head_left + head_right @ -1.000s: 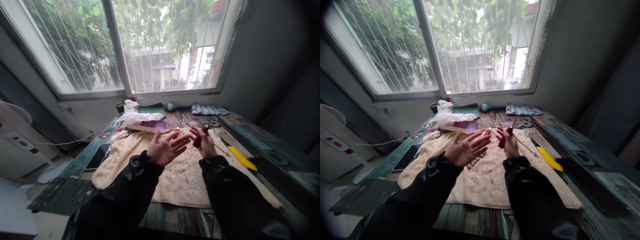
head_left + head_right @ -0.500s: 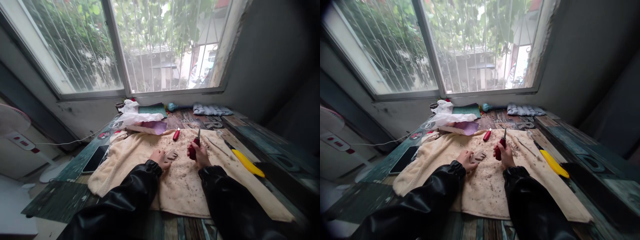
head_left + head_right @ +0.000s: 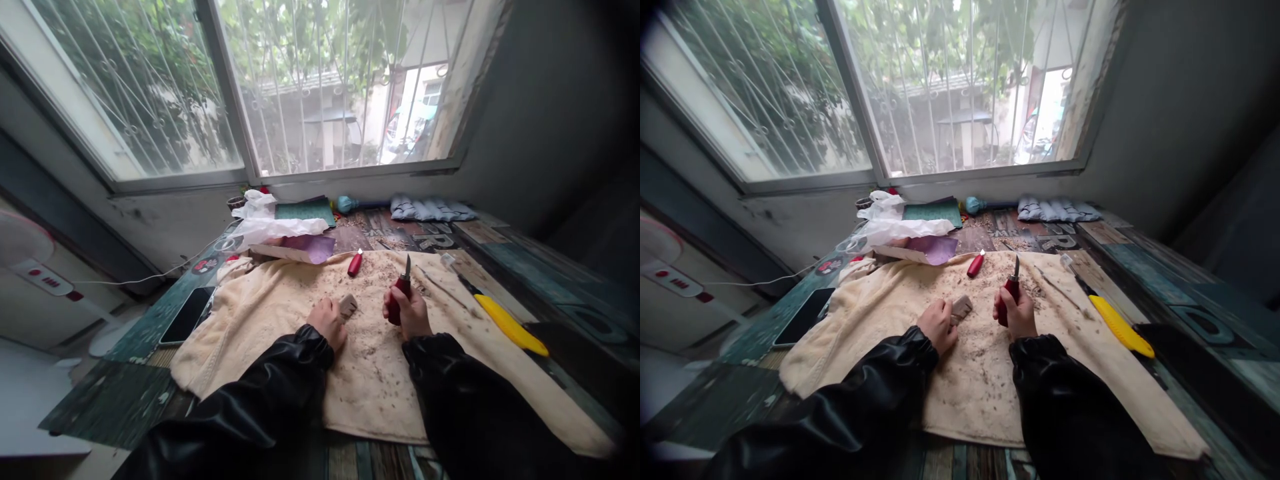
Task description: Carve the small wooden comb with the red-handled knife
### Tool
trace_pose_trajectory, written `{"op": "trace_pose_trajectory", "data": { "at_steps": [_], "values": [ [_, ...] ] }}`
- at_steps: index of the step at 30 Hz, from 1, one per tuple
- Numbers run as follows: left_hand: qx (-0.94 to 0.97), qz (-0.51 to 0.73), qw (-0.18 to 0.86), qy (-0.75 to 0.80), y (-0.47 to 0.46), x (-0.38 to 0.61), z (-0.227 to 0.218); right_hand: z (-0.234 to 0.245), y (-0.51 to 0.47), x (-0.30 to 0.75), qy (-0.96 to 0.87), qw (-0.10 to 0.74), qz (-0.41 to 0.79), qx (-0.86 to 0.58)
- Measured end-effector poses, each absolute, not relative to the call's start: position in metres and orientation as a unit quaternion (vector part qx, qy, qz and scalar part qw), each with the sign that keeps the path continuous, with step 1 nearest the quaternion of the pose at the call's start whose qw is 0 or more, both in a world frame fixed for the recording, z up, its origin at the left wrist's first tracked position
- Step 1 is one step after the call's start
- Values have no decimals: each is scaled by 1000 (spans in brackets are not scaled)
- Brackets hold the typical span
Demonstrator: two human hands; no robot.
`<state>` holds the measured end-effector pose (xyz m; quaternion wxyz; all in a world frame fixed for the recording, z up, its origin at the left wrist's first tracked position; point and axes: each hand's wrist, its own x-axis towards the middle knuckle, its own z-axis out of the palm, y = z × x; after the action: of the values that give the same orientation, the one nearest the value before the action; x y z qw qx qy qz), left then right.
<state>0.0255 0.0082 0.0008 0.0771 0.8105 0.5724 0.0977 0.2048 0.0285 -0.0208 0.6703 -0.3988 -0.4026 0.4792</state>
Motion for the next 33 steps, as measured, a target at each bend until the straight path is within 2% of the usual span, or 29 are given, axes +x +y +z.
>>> {"op": "trace_pose_trajectory", "data": {
  "at_steps": [9,11,14,15,17,20,25,30,33],
  "values": [
    [776,156,151,592,4,19,10,-24,10,208,-426,643,471,-429],
    [754,226,251,563,3,21,10,-23,6,206,-434,641,456,-439],
    [586,378,560,448,1,26,4,-22,2,202,-448,631,432,-463],
    [520,404,634,405,1,28,1,-23,1,201,-453,626,424,-471],
    [436,420,717,346,-2,28,-3,-26,0,198,-462,615,414,-486],
    [369,426,771,297,-6,23,-7,-30,-2,198,-497,586,384,-511],
    [327,417,813,242,-11,17,-16,-32,-10,204,-630,495,263,-538],
    [317,437,812,223,-10,22,-28,-21,-11,208,-742,425,181,-486],
    [319,442,808,225,-11,23,-28,-14,-10,206,-798,377,175,-436]
  ]
}}
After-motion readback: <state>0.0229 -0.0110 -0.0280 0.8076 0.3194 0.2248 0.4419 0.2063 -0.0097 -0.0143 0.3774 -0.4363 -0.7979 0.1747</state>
